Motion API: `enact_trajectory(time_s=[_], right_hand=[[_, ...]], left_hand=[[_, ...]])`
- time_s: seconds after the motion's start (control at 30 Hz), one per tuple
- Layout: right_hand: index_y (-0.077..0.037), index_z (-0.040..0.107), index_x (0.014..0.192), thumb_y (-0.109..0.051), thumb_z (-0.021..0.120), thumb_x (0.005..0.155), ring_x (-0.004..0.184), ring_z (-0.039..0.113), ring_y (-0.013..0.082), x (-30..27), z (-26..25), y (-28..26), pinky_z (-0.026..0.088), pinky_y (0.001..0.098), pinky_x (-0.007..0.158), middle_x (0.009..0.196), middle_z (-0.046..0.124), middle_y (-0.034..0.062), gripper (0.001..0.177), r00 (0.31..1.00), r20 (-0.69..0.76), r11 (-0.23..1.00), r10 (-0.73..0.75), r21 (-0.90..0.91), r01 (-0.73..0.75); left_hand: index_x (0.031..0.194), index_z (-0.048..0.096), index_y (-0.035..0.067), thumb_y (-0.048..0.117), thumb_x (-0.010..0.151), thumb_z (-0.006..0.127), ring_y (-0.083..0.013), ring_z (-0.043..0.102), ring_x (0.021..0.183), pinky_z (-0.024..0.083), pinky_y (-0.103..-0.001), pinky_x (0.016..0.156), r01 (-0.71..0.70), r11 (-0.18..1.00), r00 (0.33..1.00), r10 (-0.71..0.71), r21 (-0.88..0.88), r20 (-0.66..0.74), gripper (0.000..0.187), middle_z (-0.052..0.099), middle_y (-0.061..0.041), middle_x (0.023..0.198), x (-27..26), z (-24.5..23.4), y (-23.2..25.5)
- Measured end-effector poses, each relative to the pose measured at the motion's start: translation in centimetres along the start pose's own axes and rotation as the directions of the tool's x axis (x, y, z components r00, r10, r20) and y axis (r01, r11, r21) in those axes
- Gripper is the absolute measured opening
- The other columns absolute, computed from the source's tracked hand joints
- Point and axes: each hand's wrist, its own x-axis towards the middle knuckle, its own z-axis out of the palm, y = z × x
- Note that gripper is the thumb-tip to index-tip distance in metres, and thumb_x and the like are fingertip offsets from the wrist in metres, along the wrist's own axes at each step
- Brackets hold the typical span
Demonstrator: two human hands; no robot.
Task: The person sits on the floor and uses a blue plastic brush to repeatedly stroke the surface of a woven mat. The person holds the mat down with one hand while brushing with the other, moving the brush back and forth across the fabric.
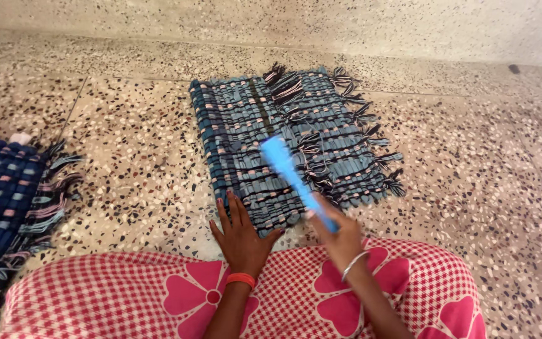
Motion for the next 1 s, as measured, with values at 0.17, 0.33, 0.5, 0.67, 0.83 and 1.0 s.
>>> enact_trajectory(time_s=[0.17,0.33,0.5,0.67,0.83,1.0], right_hand=[[-0.037,0.063,0.145,-0.044,0.069,0.097,0.045,0.041,0.0133,0.2,-0.3,-1.5,0.037,0.0322,0.044,0.078,0.070,0.0234,0.048,0.952,0.079,0.890,0.295,-0.385,-0.244],[-0.021,0.067,0.139,-0.034,0.073,0.095,0.051,0.052,0.0044,1.7,-2.8,1.5,0.041,0.0262,0.046,0.086,0.079,0.0112,0.046,0.958,-0.265,0.976,-0.112,-0.210,0.056],[-0.021,0.069,0.133,-0.028,0.074,0.089,0.047,0.054,0.0073,-0.6,0.3,2.2,0.046,0.0307,0.040,0.120,0.076,0.0051,0.044,0.996,-0.053,0.994,-0.074,0.071,0.078],[-0.028,0.067,0.136,-0.035,0.072,0.093,0.040,0.048,0.0099,-2.8,2.2,-0.4,0.042,0.0310,0.041,0.086,0.079,0.0117,0.044,0.986,0.120,0.950,-0.113,-0.278,0.142],[-0.025,0.067,0.140,-0.037,0.070,0.095,0.044,0.046,0.0104,0.0,-2.8,-0.1,0.035,0.0323,0.042,0.057,0.064,0.0106,0.046,0.985,-0.171,0.948,-0.039,-0.318,-0.018],[-0.020,0.067,0.136,-0.039,0.069,0.091,0.041,0.046,0.0073,-1.6,0.0,1.6,0.037,0.0285,0.038,0.066,0.073,0.0039,0.049,1.000,0.007,0.987,-0.028,-0.160,0.028]], left_hand=[[0.156,0.021,-0.003,0.083,0.065,0.071,-0.0319,0.006,0.154,0.010,-0.065,0.119,-0.004,1.000,1.000,0.004,-0.011,-0.023,0.135,0.011,-0.010,0.168,0.3,-0.2,0.1],[0.157,0.021,-0.001,0.084,0.064,0.070,-0.0302,0.006,0.156,0.014,-0.063,0.118,0.021,0.998,0.999,-0.023,0.057,0.034,0.135,0.012,-0.009,0.169,2.4,-0.7,0.3],[0.156,0.028,-0.002,0.084,0.068,0.068,-0.0321,0.015,0.156,0.031,-0.056,0.112,-0.033,0.999,0.995,0.035,0.017,-0.091,0.129,0.017,-0.010,0.170,2.4,0.5,-0.6],[0.153,0.031,-0.005,0.087,0.069,0.065,-0.0332,0.020,0.154,0.036,-0.053,0.107,-0.092,0.996,0.978,0.087,-0.018,-0.192,0.129,0.019,-0.011,0.169,2.2,1.2,-1.3],[0.155,0.032,-0.002,0.085,0.067,0.065,-0.0326,0.020,0.152,0.033,-0.057,0.109,-0.061,0.996,0.983,0.072,0.068,-0.168,0.129,0.020,-0.009,0.168,2.5,0.7,-0.9],[0.155,0.031,-0.002,0.083,0.066,0.070,-0.0323,0.019,0.153,0.028,-0.062,0.112,-0.049,0.998,0.983,0.053,0.026,-0.175,0.129,0.021,-0.010,0.167,3.6,0.6,-0.8]])
